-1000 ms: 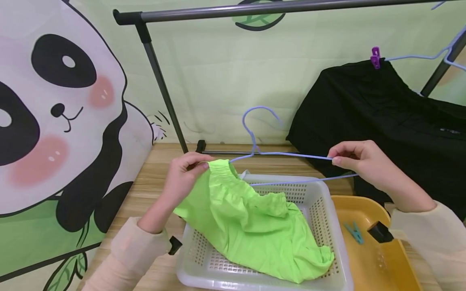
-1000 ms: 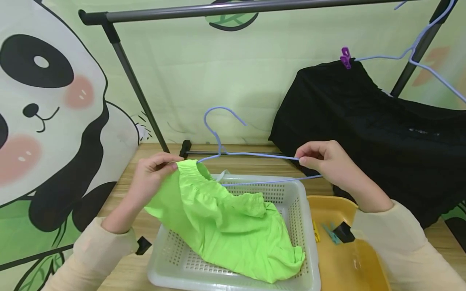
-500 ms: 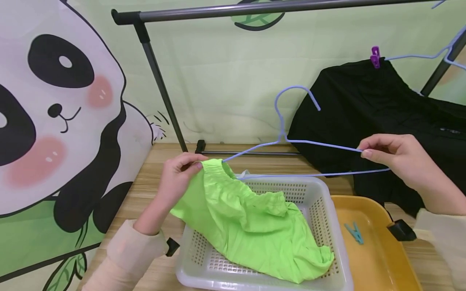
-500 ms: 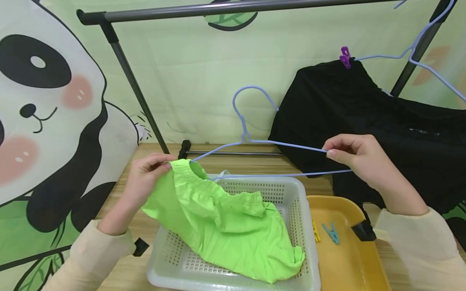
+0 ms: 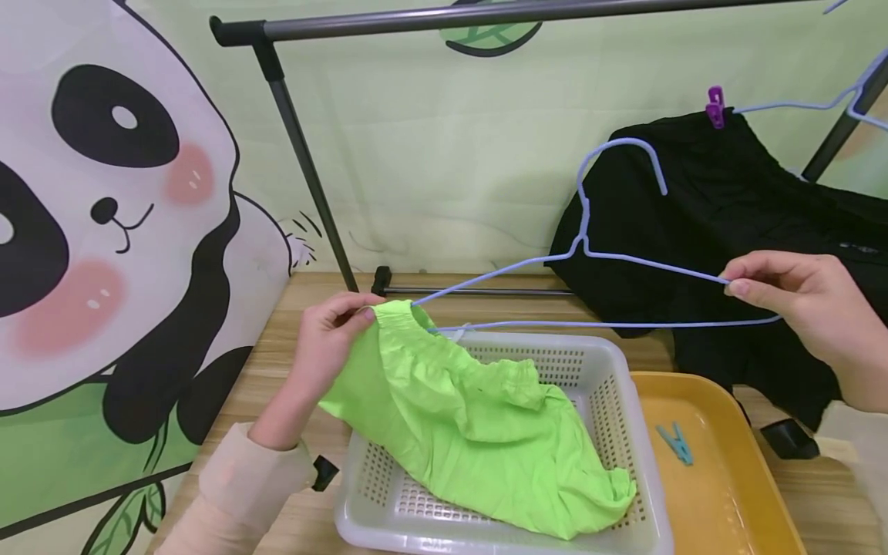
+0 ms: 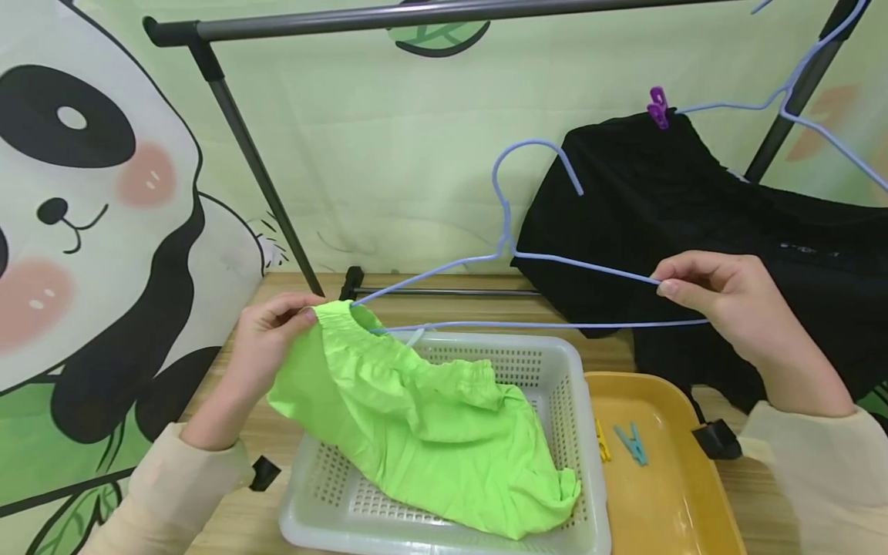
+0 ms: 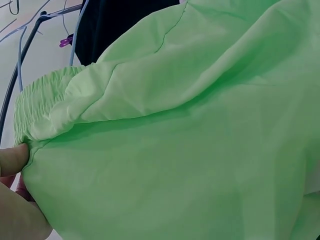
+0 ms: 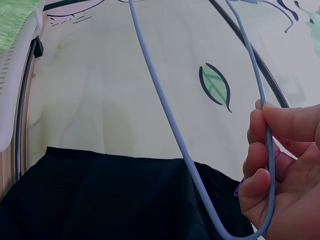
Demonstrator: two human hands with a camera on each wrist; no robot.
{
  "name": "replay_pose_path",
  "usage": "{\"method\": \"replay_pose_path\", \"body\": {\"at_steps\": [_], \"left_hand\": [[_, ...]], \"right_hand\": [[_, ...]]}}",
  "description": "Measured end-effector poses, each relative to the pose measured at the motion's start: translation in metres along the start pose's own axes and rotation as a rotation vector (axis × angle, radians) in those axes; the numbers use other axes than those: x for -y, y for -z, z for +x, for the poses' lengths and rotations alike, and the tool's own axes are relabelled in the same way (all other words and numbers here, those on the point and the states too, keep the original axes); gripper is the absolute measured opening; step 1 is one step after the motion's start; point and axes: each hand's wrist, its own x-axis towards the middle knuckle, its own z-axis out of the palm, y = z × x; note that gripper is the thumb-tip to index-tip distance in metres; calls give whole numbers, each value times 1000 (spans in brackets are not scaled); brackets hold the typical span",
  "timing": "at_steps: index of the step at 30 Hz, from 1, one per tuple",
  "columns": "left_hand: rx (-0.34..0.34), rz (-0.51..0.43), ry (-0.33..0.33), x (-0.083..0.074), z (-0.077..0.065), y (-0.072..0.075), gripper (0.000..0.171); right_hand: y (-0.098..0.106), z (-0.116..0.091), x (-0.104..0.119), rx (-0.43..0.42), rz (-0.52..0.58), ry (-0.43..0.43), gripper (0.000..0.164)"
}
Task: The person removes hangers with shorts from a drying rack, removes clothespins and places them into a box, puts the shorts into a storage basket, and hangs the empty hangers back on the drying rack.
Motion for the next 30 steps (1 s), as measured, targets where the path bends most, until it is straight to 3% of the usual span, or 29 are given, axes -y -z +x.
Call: {"method": "replay_pose_path", "body": {"at_steps": [5,11,18,25,30], "left_hand": [[-17,-2,6,2,1,3,17],[-38,-15,25,7,0,7,18],[-48,-23,43,10,-1,11,19],[-47,-36,50,12,-3,11,18],[-28,-44,61,12,-4,10,18]], "right_hand": [[3,3,-5,-45,11,11,11],[5,5,-9,-94,94,83,35],[10,6,-13,-125,211,154,37],[11,14,-12,-46,629,278,26],[3,20,-4,-20,584,258,26]]}}
